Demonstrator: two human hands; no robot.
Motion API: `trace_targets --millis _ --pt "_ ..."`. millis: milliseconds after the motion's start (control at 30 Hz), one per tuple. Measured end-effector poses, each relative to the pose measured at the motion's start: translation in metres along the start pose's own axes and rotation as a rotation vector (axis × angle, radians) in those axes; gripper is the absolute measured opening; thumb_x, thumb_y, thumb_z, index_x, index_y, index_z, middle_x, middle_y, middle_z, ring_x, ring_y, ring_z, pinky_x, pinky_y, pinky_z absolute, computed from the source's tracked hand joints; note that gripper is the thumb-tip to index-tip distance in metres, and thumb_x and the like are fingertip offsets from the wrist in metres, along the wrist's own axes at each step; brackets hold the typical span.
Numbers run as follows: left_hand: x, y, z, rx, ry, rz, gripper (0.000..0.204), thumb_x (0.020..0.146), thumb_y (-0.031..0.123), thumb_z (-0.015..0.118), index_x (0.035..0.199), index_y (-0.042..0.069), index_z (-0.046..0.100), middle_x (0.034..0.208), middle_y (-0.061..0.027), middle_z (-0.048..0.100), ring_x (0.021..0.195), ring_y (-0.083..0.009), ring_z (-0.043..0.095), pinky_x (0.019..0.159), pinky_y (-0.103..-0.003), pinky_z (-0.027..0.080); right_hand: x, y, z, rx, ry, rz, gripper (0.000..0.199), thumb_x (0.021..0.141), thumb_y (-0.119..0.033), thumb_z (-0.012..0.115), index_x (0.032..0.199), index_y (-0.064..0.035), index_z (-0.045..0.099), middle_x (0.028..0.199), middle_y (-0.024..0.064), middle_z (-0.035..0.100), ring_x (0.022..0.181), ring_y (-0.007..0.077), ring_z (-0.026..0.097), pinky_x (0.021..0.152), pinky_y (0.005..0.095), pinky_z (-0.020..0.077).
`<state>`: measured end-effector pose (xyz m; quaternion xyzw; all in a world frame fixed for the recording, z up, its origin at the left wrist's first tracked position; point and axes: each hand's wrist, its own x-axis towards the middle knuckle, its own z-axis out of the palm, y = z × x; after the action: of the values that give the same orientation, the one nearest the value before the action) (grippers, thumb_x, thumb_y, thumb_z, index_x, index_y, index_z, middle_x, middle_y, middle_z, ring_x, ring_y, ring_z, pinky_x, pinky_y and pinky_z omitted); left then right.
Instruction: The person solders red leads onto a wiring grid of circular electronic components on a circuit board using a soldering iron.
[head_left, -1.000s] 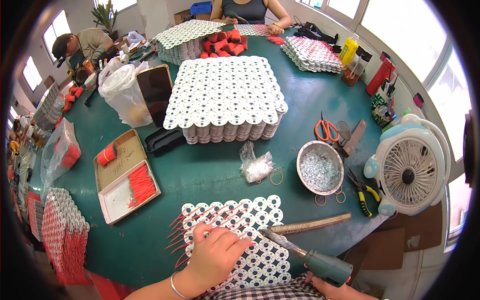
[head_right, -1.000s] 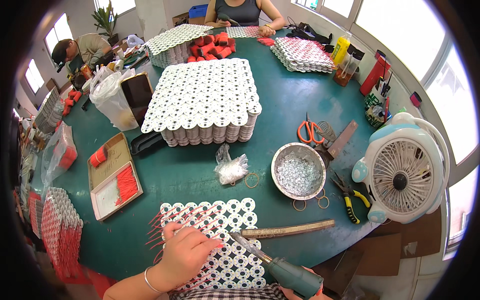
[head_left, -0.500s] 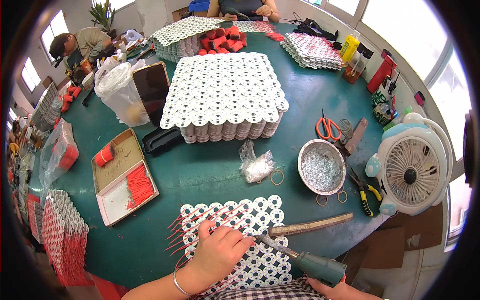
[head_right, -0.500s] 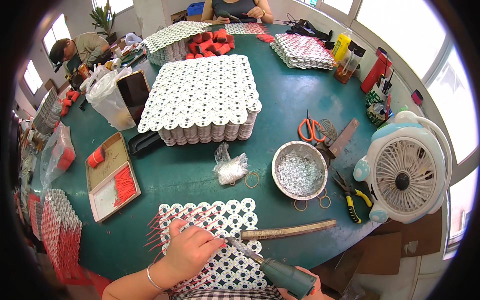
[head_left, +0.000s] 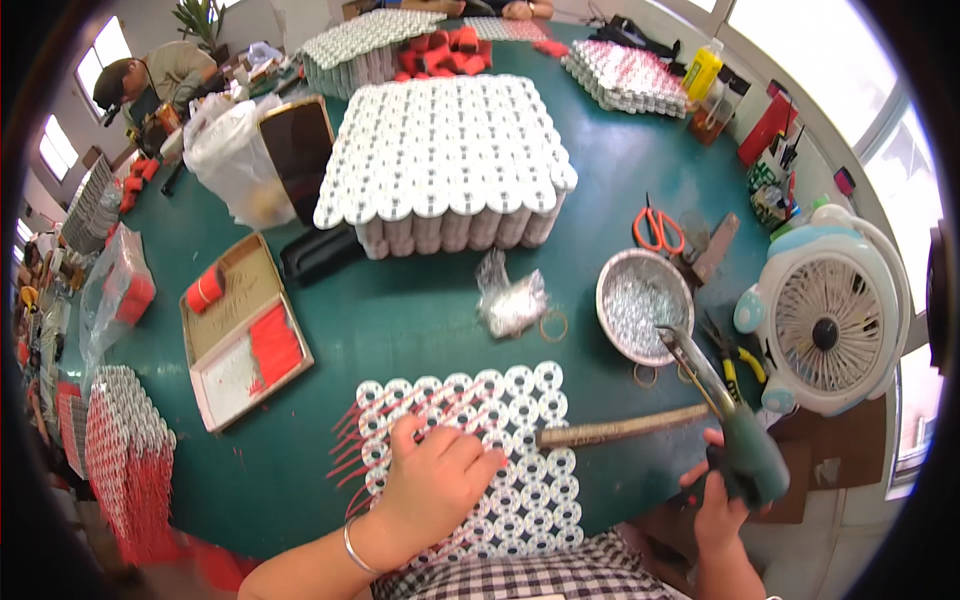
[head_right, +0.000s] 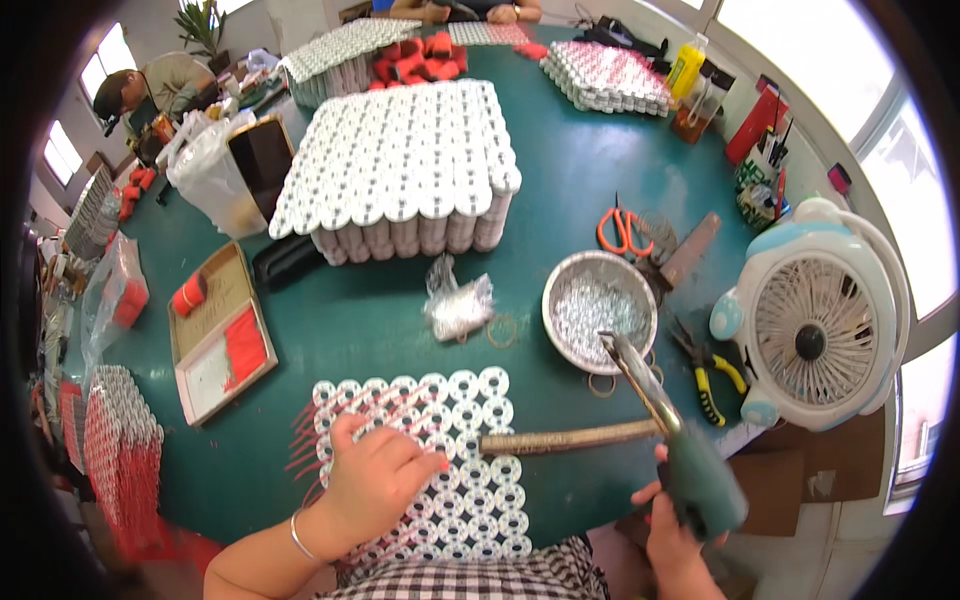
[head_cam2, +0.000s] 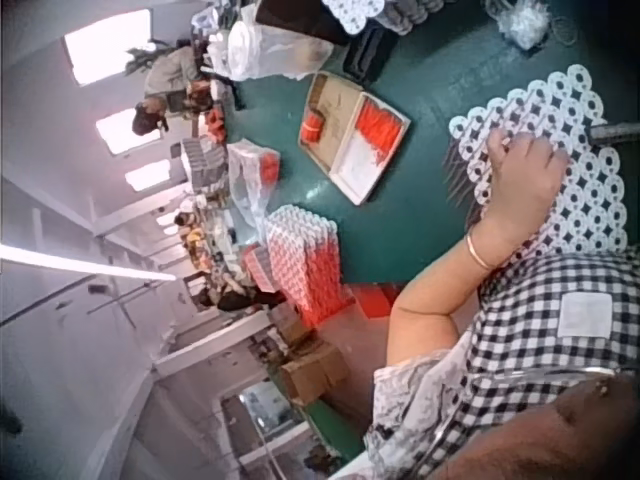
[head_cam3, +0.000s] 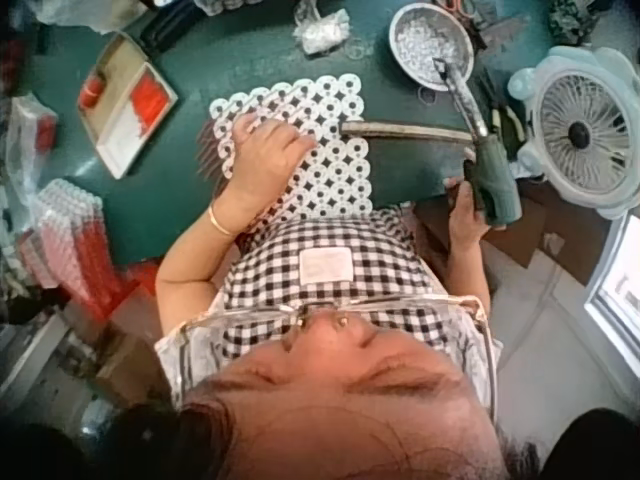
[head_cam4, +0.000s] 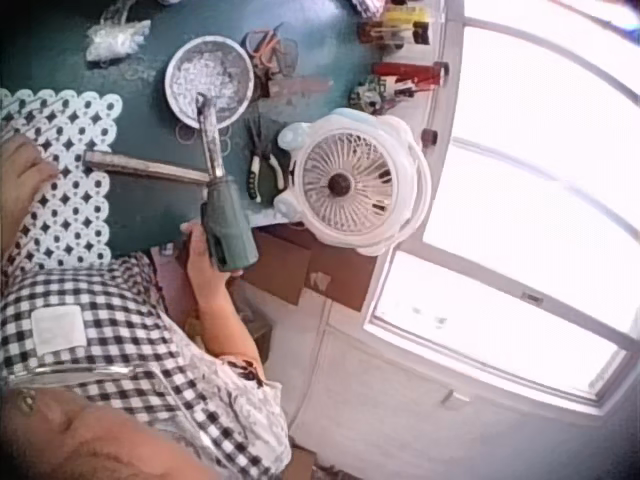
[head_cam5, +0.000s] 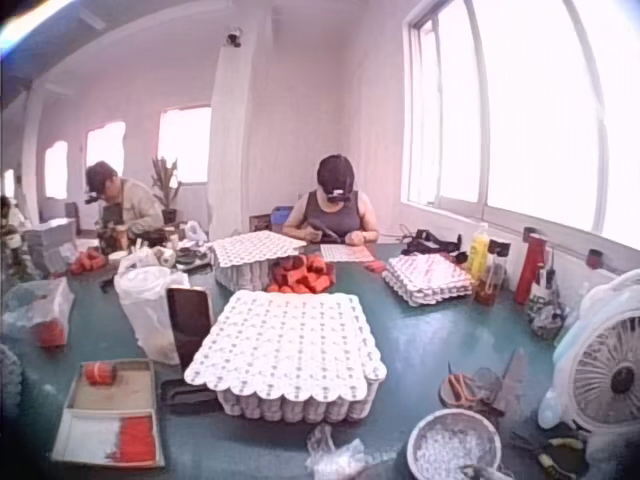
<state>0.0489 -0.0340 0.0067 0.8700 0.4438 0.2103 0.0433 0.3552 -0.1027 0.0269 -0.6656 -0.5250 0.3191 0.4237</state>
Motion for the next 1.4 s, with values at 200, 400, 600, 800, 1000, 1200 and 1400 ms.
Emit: trace_targets --millis 200,400,600,800,1000,1200,1400 --pt "-0.012 0.011 -0.003 -0.011 0.089 -0.042 0.011 0.067 0.014 0.067 0.077 0.017 0.065 0.069 0.0051 0.049 0.073 -0.0127 0.051 0.08 -0.041 0.026 -0.023 0.023 -0.008 0.09 -0.365 -0.13 0.046 0.086 -0.025 0.049 0.124 -0.0014 0.043 0.089 0.0057 0.064 0.068 0.0159 0.059 0.056 0.0271 0.0476" --pt "-0.024 0.018 0.002 -0.013 0.092 -0.1 0.005 0.073 0.018 0.064 0.078 0.017 0.065 0.066 0.0046 0.046 0.074 -0.0105 0.052 0.082 -0.039 0.025 -0.045 0.027 0.011 0.038 -0.459 -0.078 0.034 0.082 -0.015 0.058 0.112 -0.0002 0.054 0.092 0.0097 0.063 0.077 0.0213 0.06 0.069 0.0328 0.0478" --pt "-0.028 0.018 0.005 -0.038 0.091 -0.087 0.015 0.065 0.014 0.069 0.079 0.016 0.066 0.072 0.0042 0.051 0.076 -0.013 0.053 0.08 -0.041 0.026 -0.046 0.04 0.018 -0.156 -0.512 -0.293 0.028 0.08 -0.006 0.063 0.107 0.0017 0.058 0.103 0.0157 0.061 0.09 0.0277 0.06 0.078 0.036 0.046" --pt "-0.027 0.016 0.007 -0.049 0.094 -0.097 0.016 0.065 0.013 0.068 0.08 0.016 0.066 0.073 0.0042 0.052 0.075 -0.0125 0.053 0.08 -0.04 0.026 -0.04 0.035 0.018 -0.054 -0.613 -0.125 0.017 0.071 -0.004 0.064 0.088 -0.0033 0.063 0.079 0.0062 0.064 0.068 0.0185 0.063 0.066 0.0313 0.0491" --pt "-0.026 0.017 0.005 -0.072 0.089 -0.101 0.015 0.066 0.012 0.068 0.08 0.016 0.066 0.071 0.0043 0.05 0.074 -0.0129 0.052 0.079 -0.04 0.027 -0.039 0.02 0.023 -0.232 -0.498 -0.311 0.019 0.068 -0.005 0.067 0.086 -0.007 0.064 0.079 0.0035 0.065 0.067 0.0183 0.062 0.069 0.0309 0.0489" --pt "-0.027 0.015 0.005 -0.048 0.075 -0.112 0.014 0.066 0.013 0.068 0.079 0.016 0.066 0.07 0.004 0.049 0.074 -0.0134 0.051 0.079 -0.04 0.027 -0.034 0.016 0.028 -0.194 -0.551 -0.214 0.019 0.067 -0.006 0.068 0.086 -0.0066 0.064 0.079 0.0041 0.065 0.069 0.0182 0.062 0.068 0.0301 0.0489" --pt "-0.027 0.015 0.007 -0.085 0.083 -0.098 0.017 0.064 0.011 0.067 0.081 0.015 0.066 0.07 0.0037 0.05 0.073 -0.0137 0.052 0.078 -0.039 0.029 -0.051 0.049 0.013 0.267 -0.505 -0.038 0.027 0.082 -0.007 0.062 0.108 0.0001 0.058 0.101 0.0148 0.06 0.089 0.0291 0.058 0.074 0.0372 0.046"
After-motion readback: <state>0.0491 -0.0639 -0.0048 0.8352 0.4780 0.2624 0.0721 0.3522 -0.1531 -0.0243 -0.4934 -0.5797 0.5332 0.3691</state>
